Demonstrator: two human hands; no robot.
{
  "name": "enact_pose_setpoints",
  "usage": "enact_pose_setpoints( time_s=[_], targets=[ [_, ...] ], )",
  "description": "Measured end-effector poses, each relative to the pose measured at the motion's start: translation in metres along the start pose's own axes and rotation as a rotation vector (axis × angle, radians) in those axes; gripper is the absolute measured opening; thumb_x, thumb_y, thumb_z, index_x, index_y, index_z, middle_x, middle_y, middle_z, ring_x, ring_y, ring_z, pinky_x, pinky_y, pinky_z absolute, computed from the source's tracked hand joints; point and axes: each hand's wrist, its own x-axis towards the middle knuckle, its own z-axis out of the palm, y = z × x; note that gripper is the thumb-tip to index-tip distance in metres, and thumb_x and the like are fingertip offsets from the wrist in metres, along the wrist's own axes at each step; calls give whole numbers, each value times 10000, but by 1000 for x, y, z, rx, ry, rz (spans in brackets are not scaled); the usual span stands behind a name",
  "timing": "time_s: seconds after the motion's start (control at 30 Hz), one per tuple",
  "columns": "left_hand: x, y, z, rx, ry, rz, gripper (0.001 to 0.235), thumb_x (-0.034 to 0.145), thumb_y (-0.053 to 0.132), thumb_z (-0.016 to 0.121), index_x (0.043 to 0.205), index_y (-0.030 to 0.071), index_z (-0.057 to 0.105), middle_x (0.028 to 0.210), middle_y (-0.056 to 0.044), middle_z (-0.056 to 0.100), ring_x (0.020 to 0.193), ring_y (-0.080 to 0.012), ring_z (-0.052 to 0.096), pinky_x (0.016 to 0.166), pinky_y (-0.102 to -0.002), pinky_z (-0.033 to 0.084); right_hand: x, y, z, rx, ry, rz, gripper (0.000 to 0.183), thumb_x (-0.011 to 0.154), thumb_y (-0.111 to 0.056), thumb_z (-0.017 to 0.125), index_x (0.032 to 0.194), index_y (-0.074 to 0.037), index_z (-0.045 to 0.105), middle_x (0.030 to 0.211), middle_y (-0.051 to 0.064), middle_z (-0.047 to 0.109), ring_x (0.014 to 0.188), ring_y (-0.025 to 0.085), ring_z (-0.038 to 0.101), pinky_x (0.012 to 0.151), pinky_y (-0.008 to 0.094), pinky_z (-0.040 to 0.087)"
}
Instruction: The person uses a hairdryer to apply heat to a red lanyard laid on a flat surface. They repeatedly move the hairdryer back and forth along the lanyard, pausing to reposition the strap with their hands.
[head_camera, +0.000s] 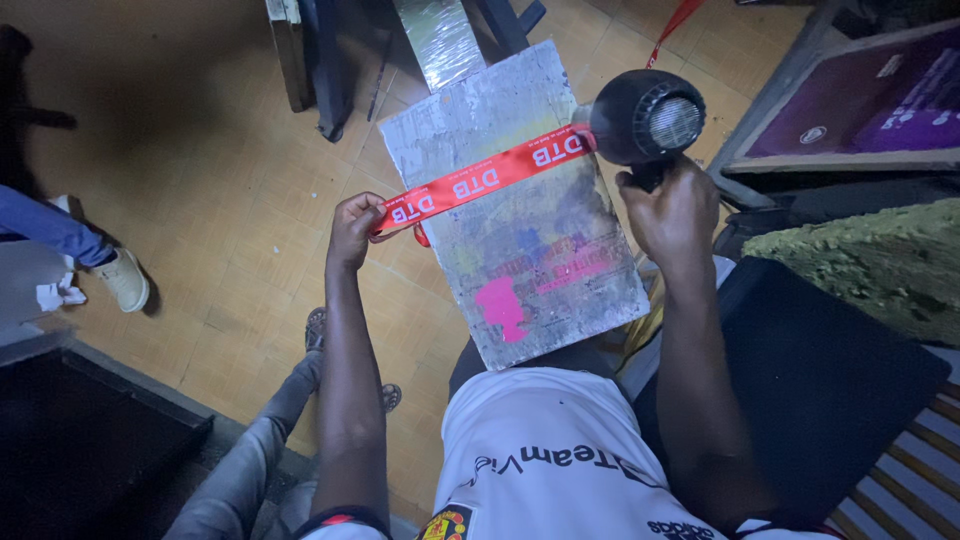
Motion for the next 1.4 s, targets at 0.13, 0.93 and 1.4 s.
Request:
enact_pose_setpoints(
  time_s=[0.13,0.93,1.4],
  targets=[
    [-11,22,11,16,2,10,162,848,169,684,882,14,649,624,-19,448,488,-46,428,420,-185,489,-4,7,1,-2,2,28,194,879,-161,778,928,15,716,808,250,712,879,548,692,800,611,545],
    [-14,30,15,1,13,45,148,835,149,686,873,8,661,593,-27,493,456,-50,455,403,-158,356,-26,-22,16,-27,-134,35,280,811,-229,749,900,28,683,814,286,676,921,537,674,767,650,499],
    [-21,50,26,-22,-4,93,97,835,103,684,853,9,674,582,-12,497,462,-39,474,407,-153,386,-38,-83,62,93,-254,-114,312,815,-246,731,899,45,658,862,326,671,948,578,655,751,649,482]
  ],
)
